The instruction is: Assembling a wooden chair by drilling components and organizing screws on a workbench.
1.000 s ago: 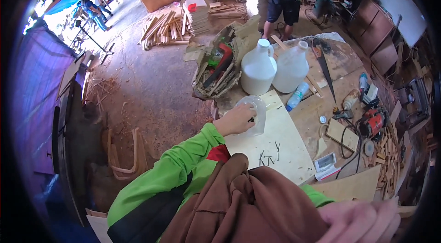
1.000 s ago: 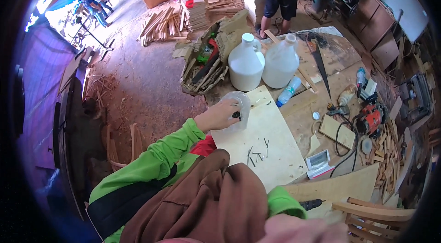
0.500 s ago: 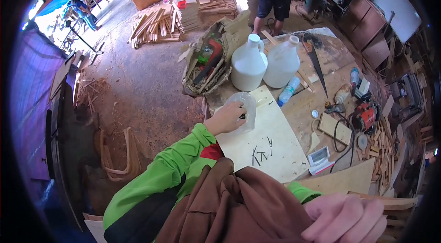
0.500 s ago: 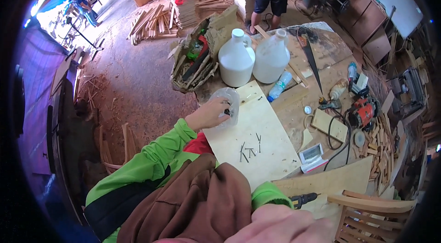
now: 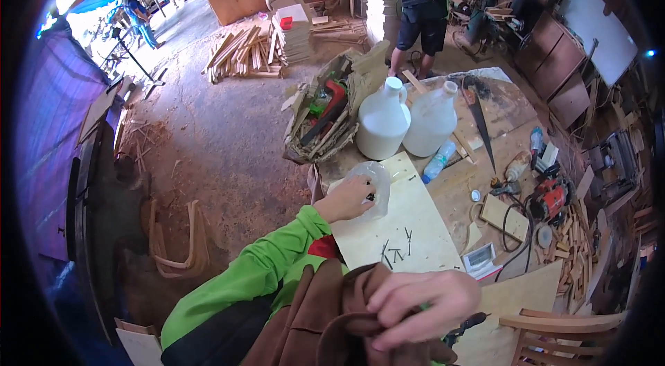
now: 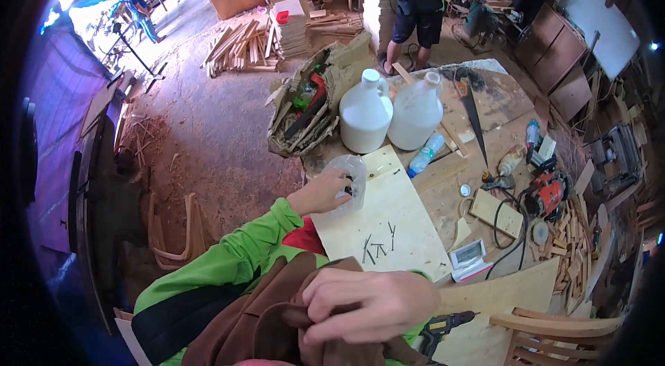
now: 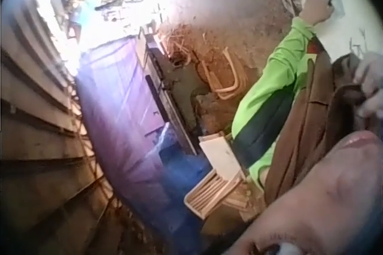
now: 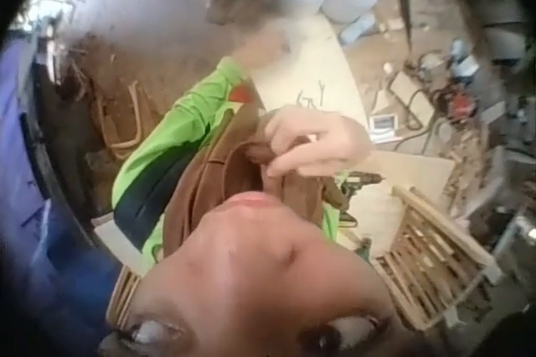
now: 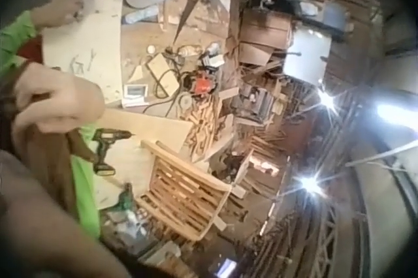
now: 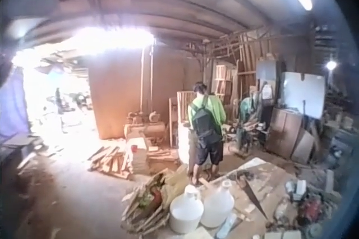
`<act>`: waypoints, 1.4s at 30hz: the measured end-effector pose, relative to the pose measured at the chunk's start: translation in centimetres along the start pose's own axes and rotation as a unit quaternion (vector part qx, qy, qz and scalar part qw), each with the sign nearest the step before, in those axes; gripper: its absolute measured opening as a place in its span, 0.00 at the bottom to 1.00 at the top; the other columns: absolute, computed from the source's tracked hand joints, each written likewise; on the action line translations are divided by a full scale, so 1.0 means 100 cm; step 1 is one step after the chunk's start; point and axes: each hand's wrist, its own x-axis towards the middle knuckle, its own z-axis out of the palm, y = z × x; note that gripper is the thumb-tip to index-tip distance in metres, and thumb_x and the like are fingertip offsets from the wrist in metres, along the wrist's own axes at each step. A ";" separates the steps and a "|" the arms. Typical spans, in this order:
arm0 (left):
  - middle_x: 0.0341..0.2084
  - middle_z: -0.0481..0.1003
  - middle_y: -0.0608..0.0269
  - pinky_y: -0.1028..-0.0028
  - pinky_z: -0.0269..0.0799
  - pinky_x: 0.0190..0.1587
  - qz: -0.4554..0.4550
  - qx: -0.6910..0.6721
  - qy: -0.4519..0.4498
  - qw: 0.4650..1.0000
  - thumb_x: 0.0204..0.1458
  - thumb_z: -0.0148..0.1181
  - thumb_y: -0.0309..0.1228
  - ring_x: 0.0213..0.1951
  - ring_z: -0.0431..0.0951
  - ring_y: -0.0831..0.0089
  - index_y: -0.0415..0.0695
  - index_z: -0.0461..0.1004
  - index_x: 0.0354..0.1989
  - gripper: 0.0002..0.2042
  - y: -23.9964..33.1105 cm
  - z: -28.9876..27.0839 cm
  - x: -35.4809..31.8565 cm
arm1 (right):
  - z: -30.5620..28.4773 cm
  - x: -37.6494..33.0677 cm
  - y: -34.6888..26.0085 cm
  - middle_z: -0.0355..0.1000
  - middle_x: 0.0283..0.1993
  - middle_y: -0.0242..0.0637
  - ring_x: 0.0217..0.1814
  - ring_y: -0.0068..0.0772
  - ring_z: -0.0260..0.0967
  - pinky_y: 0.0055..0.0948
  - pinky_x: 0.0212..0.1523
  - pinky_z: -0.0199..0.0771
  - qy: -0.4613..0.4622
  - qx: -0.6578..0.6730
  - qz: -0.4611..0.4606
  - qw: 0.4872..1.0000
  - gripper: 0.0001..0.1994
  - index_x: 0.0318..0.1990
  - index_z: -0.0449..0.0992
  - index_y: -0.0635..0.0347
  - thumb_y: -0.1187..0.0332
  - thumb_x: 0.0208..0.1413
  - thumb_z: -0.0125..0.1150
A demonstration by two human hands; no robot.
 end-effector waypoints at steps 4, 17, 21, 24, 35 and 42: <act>0.55 0.68 0.44 0.58 0.62 0.63 0.018 -0.009 0.009 1.000 0.52 0.62 0.35 0.58 0.67 0.47 0.36 0.75 0.47 0.18 -0.004 0.008 0.004 | 0.010 -0.014 0.007 0.69 0.41 0.49 0.49 0.52 0.69 0.41 0.51 0.72 -0.106 0.053 0.158 0.980 0.10 0.42 0.79 0.71 0.81 0.51 0.60; 0.49 0.71 0.45 0.56 0.65 0.59 0.026 -0.002 0.029 0.999 0.51 0.63 0.35 0.54 0.70 0.49 0.39 0.76 0.47 0.17 -0.009 0.013 0.005 | 0.027 0.065 -0.032 0.76 0.28 0.33 0.25 0.26 0.73 0.24 0.30 0.70 0.375 0.280 0.152 0.870 0.10 0.50 0.70 0.68 0.73 0.63 0.52; 0.51 0.70 0.44 0.58 0.64 0.60 0.028 0.006 0.007 1.000 0.52 0.63 0.36 0.56 0.69 0.48 0.38 0.76 0.47 0.18 -0.006 0.000 0.009 | 0.010 0.079 -0.023 0.77 0.35 0.46 0.35 0.37 0.76 0.30 0.37 0.74 0.165 0.177 0.027 0.970 0.17 0.49 0.68 0.72 0.62 0.66 0.51; 0.54 0.69 0.41 0.60 0.63 0.63 0.001 -0.001 -0.041 0.999 0.54 0.62 0.37 0.58 0.68 0.47 0.35 0.74 0.49 0.20 -0.003 0.006 -0.004 | 0.009 0.089 -0.032 0.77 0.40 0.55 0.38 0.39 0.78 0.31 0.38 0.77 0.178 0.237 0.017 0.955 0.27 0.47 0.71 0.82 0.55 0.68 0.45; 0.56 0.68 0.42 0.60 0.63 0.62 -0.014 -0.007 -0.011 1.000 0.53 0.62 0.35 0.58 0.68 0.48 0.34 0.74 0.49 0.19 0.000 -0.002 0.000 | 0.052 0.076 -0.040 0.75 0.38 0.54 0.42 0.43 0.74 0.34 0.44 0.73 0.378 0.471 0.058 0.795 0.13 0.41 0.71 0.76 0.68 0.66 0.51; 0.50 0.71 0.45 0.58 0.64 0.60 0.011 -0.016 0.044 0.999 0.51 0.63 0.36 0.56 0.70 0.49 0.38 0.77 0.46 0.17 -0.019 0.019 -0.003 | 0.054 0.059 -0.005 0.74 0.41 0.45 0.41 0.31 0.72 0.24 0.42 0.70 0.192 0.393 0.240 0.867 0.22 0.44 0.72 0.76 0.57 0.68 0.50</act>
